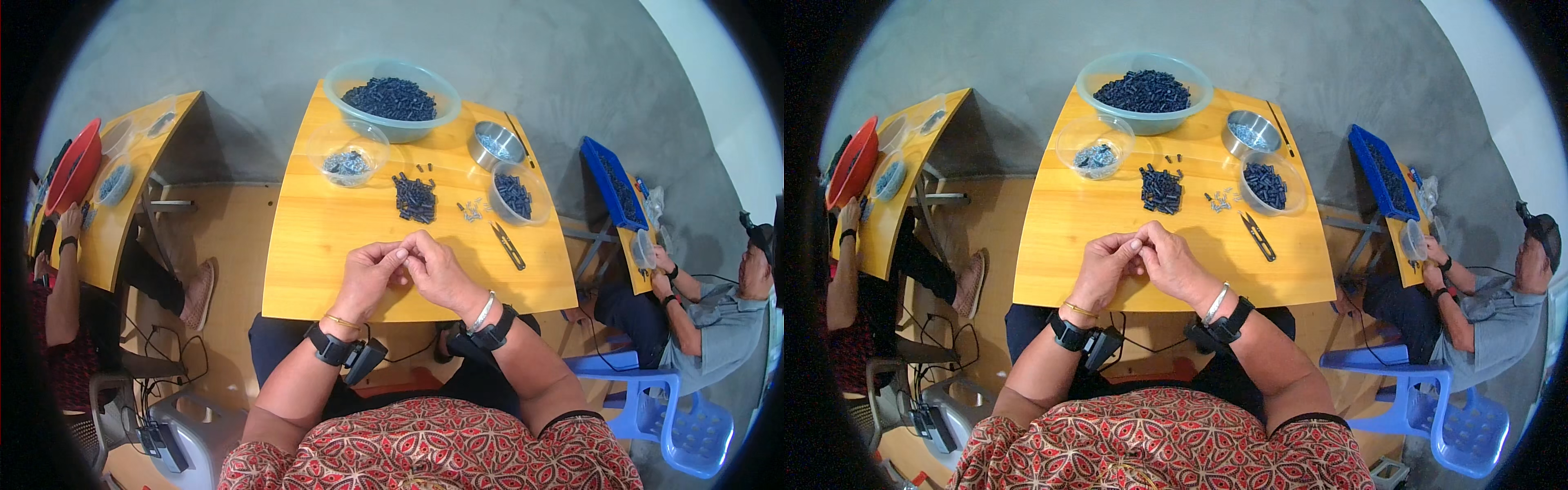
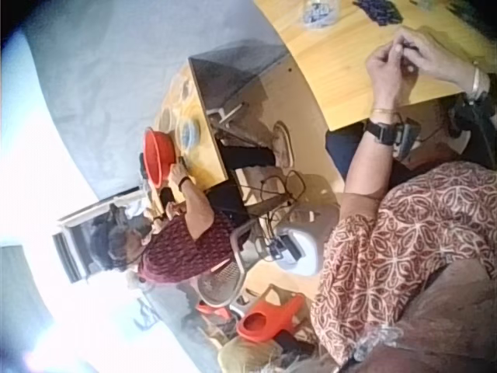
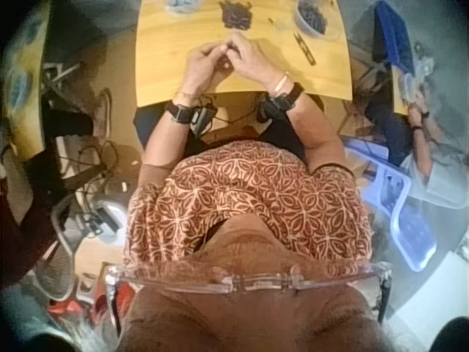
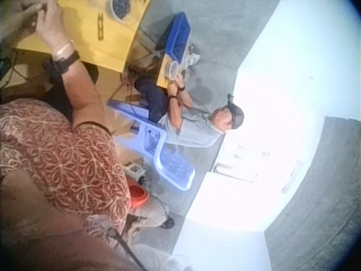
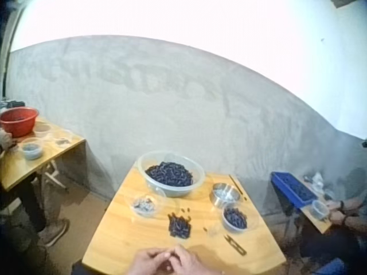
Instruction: Assembling small plastic and rubber components at a workbench in a manufacturing setting.
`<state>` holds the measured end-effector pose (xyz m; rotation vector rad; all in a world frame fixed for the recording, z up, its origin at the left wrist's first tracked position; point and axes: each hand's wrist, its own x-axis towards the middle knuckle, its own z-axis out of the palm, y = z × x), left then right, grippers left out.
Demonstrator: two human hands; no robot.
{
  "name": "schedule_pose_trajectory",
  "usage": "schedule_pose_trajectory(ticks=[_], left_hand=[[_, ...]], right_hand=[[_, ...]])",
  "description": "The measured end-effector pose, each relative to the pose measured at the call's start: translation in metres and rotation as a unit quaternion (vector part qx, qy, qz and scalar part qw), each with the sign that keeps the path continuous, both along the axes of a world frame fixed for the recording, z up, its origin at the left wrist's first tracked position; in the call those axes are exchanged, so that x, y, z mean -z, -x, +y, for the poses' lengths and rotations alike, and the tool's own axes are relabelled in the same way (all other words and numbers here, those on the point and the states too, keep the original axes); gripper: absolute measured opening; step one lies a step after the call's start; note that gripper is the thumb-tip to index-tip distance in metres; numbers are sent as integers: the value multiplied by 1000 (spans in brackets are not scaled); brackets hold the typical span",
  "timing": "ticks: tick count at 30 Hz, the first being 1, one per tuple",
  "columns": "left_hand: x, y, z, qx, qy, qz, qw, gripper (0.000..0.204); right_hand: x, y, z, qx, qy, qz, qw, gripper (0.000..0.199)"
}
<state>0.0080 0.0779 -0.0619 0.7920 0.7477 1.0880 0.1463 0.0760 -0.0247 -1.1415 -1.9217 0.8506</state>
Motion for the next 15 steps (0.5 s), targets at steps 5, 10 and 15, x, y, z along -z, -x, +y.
schedule_pose_trajectory(ticks=[5, 10, 15], left_hand=[[9, 3, 1, -17, 15, -16, 1000, 16], [5, 2, 1, -61, 40, -110, 991, 17], [7, 1, 3, -55, 34, -128, 990, 18]], right_hand=[[3, -24, 4, 48, -95, -88, 990, 7], [-1, -112, 30, 281, -95, -339, 893, 10], [2, -127, 46, 284, -69, -390, 873, 12]])
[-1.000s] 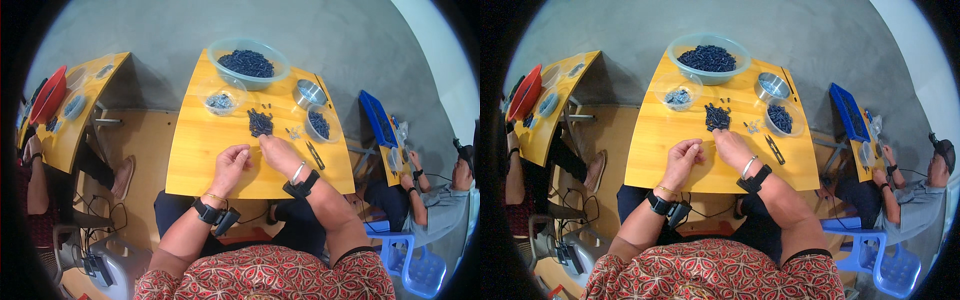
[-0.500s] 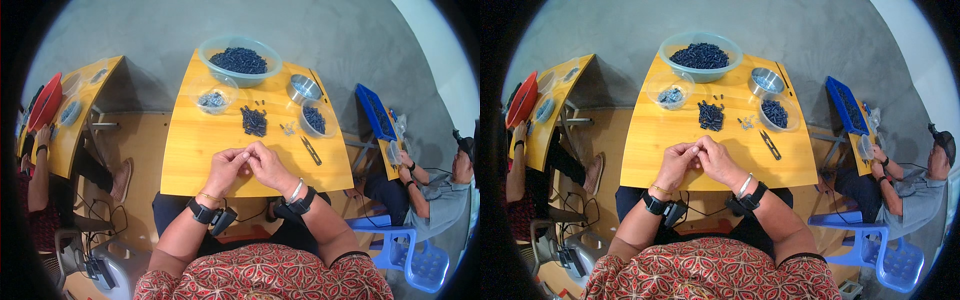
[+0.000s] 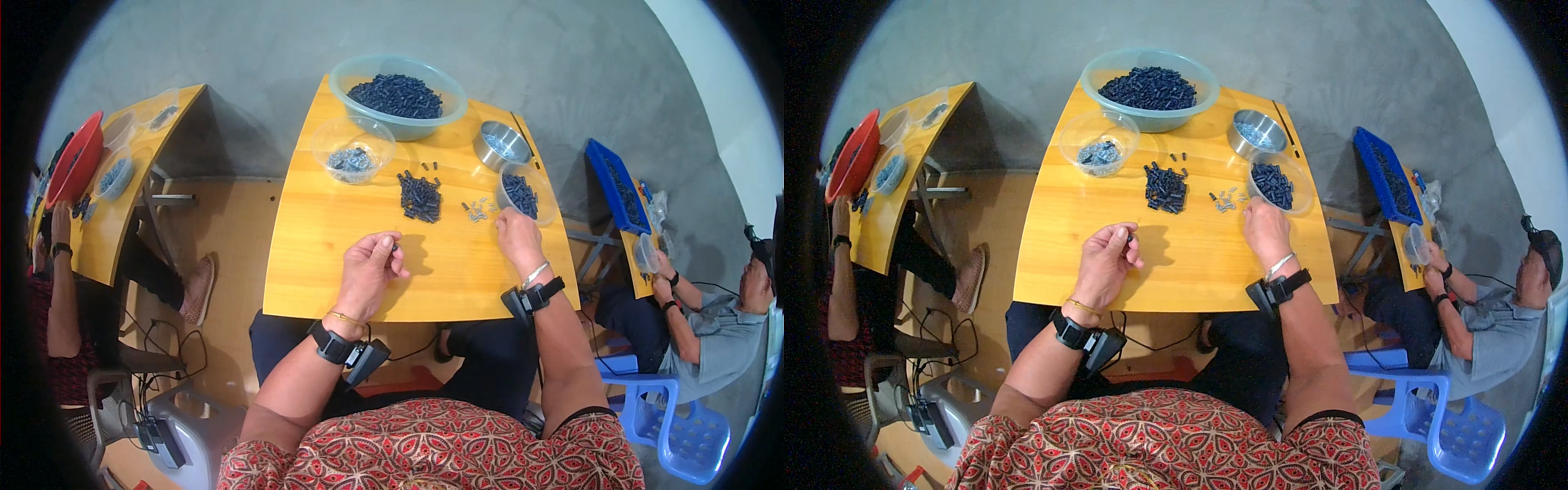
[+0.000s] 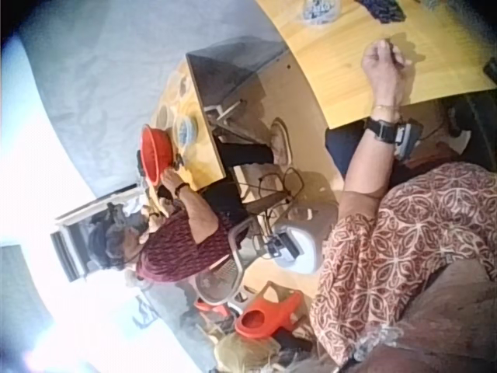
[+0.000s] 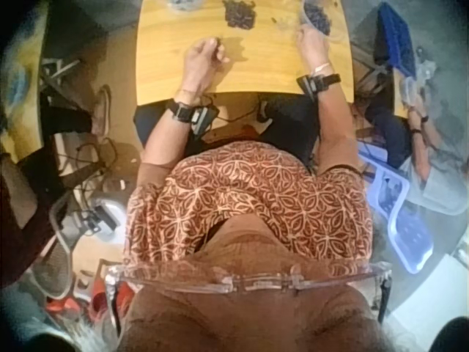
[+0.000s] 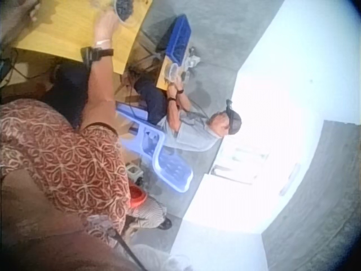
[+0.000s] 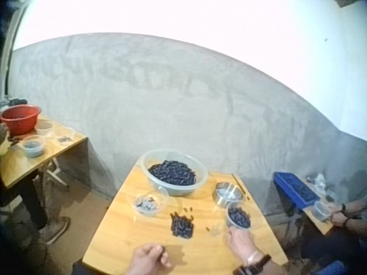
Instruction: Assembling small plastic and rubber components at a workbench in a manufacturing setting.
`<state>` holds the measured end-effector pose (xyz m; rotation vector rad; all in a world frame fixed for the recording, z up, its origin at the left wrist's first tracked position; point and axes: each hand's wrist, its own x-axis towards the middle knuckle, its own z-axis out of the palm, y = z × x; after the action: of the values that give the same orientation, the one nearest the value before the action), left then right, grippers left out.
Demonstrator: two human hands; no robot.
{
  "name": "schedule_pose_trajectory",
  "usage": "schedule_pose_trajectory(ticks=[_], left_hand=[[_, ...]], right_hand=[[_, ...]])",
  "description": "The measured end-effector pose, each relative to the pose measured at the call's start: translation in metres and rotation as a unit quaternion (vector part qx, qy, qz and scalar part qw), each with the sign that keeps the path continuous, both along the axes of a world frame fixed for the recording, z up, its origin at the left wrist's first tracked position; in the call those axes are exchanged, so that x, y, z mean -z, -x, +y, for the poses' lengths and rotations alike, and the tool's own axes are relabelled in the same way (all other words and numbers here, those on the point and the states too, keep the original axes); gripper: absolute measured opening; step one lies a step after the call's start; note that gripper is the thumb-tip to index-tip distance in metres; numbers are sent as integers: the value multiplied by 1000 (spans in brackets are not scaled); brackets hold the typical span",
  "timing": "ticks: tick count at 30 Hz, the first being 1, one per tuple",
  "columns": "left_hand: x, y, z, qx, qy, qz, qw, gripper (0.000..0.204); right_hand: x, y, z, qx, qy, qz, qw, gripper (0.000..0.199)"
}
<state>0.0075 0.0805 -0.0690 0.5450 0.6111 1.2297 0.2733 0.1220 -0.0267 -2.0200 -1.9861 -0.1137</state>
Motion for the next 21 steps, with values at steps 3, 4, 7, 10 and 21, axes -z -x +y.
schedule_pose_trajectory(ticks=[3, 4, 7, 10, 21], left_hand=[[0, -1, 1, 8, -10, 2, 1000, 19], [0, -2, 1, 10, -14, 8, 1000, 20], [-3, -3, -2, 4, -30, 15, 999, 20], [1, -5, -2, -9, -67, 56, 996, 19], [-5, -2, -8, -37, -180, 159, 970, 17]], right_hand=[[1, 0, 5, -1, 22, -24, 999, 12], [3, -1, 6, -9, 28, -28, 999, 12], [5, -1, 11, -7, 37, -45, 998, 13], [4, 5, 14, -13, 31, -45, 998, 8], [-10, 91, -22, -233, 65, 508, 827, 6]])
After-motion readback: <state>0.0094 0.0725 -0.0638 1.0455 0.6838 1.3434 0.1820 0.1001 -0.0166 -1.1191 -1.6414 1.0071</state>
